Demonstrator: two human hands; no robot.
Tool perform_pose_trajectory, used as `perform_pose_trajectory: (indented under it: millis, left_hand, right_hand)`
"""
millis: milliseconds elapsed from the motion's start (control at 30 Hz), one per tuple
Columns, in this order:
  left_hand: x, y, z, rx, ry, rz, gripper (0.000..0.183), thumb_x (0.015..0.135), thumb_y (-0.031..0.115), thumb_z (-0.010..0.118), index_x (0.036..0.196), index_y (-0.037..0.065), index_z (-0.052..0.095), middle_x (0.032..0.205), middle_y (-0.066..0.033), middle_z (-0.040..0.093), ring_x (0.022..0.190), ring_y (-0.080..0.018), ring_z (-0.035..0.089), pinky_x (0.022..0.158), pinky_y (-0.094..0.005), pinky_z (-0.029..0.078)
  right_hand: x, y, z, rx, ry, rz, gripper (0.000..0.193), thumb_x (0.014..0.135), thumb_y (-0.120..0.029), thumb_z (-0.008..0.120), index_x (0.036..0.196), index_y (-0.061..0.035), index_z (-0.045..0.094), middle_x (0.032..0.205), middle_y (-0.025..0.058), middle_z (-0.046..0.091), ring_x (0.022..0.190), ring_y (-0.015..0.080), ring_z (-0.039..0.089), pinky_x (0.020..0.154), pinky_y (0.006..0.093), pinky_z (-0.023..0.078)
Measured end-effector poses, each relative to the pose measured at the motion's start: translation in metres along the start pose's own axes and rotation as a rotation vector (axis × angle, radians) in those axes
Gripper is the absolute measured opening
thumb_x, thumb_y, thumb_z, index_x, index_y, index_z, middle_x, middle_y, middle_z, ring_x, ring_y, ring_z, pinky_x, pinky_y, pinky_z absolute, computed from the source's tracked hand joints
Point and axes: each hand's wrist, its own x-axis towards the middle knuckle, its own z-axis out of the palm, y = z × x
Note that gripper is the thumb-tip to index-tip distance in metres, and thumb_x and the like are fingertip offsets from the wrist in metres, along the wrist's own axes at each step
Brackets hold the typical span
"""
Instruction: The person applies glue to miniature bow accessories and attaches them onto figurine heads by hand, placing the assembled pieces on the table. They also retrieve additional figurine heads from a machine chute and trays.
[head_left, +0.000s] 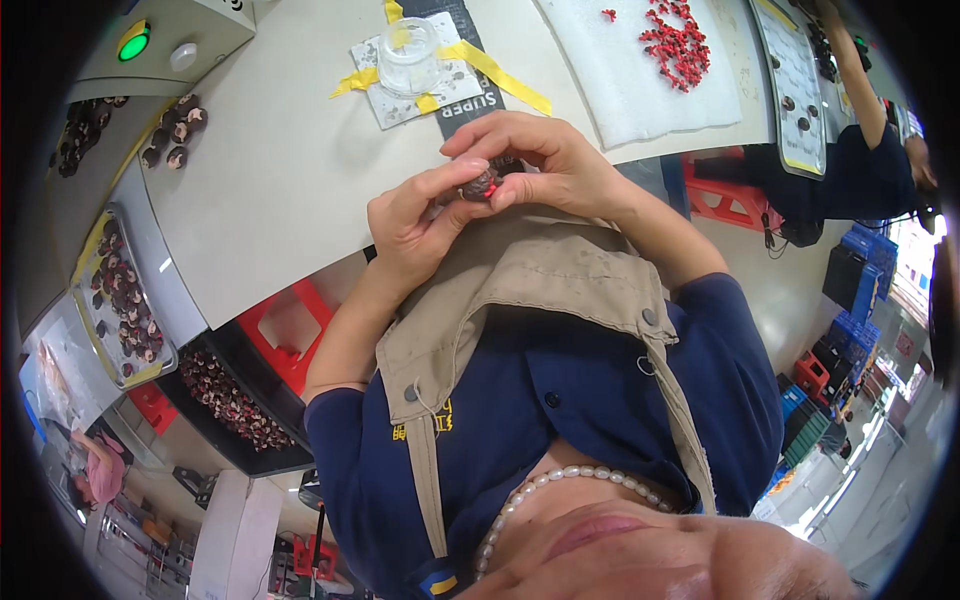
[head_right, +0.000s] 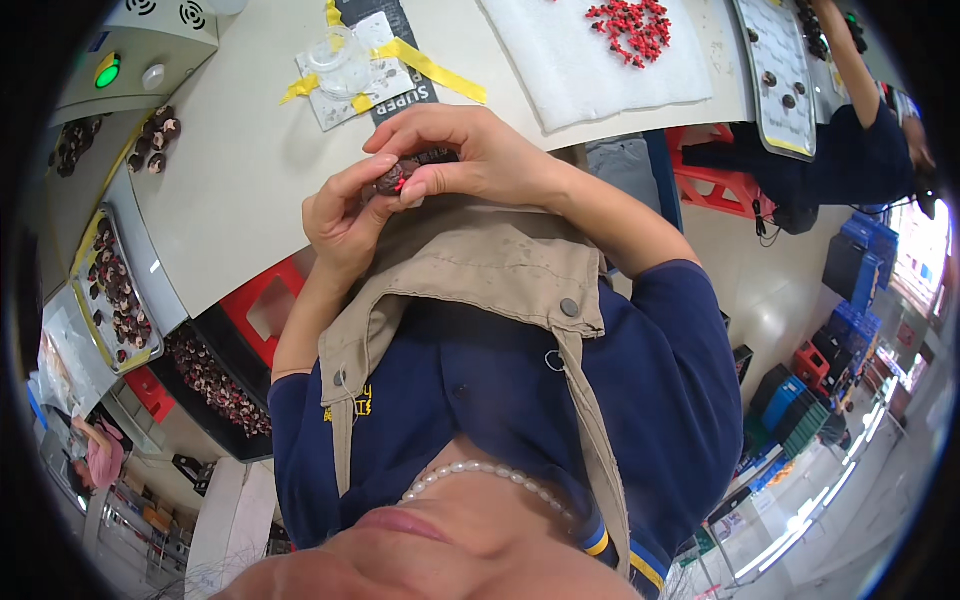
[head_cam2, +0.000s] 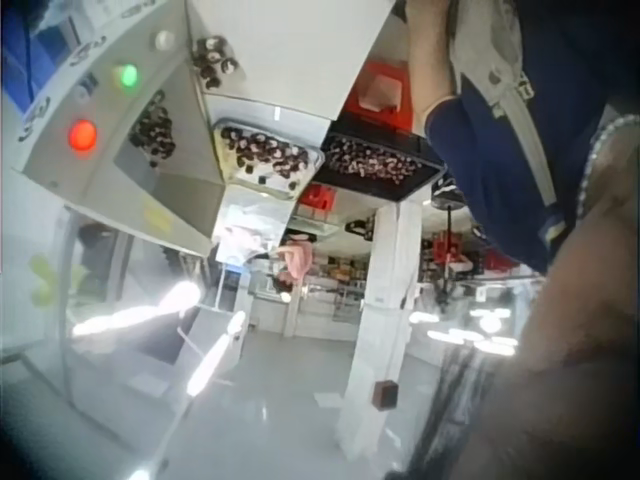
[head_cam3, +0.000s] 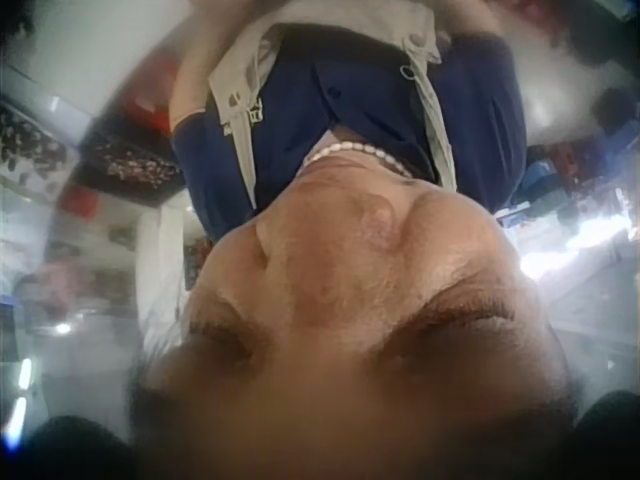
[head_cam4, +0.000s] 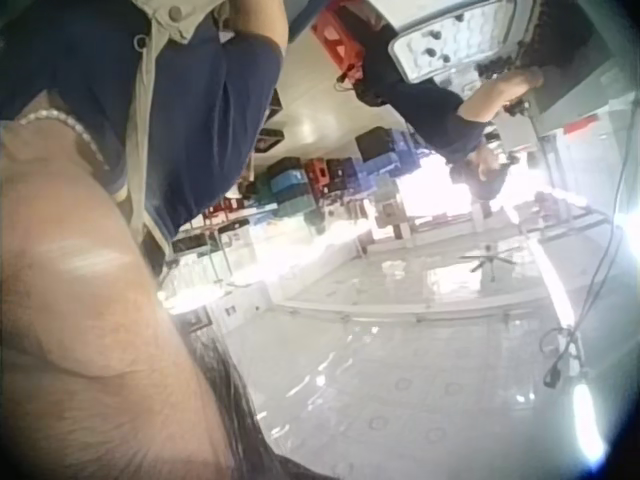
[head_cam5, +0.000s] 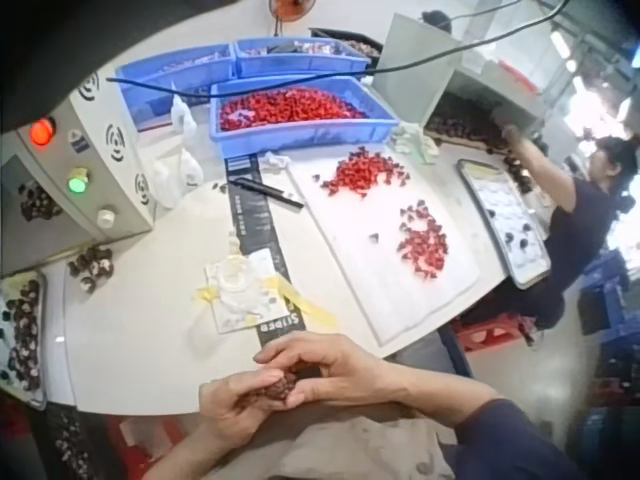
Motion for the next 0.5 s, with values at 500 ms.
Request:
perform_pose_trajectory:
  millis: [500]
  left_hand:
    - [0.016,0.012,0.003,-0.654,0.071,-0.479,0.069,0.084,0.02,0.063,0.134,-0.001,0.022,0.102,-0.0183,0.061,0.1,-0.0248,0.059,0.086,-0.0324,0.048]
  right_hand:
    - [0.006,-0.004,0.006,-0.412,0.074,-0.2,0.046,0.068,-0.022,0.072,0.108,-0.0043,0.059,0.111,0.0074,0.06,0.109,0.0276,0.053,0.092,0.0362,0.044]
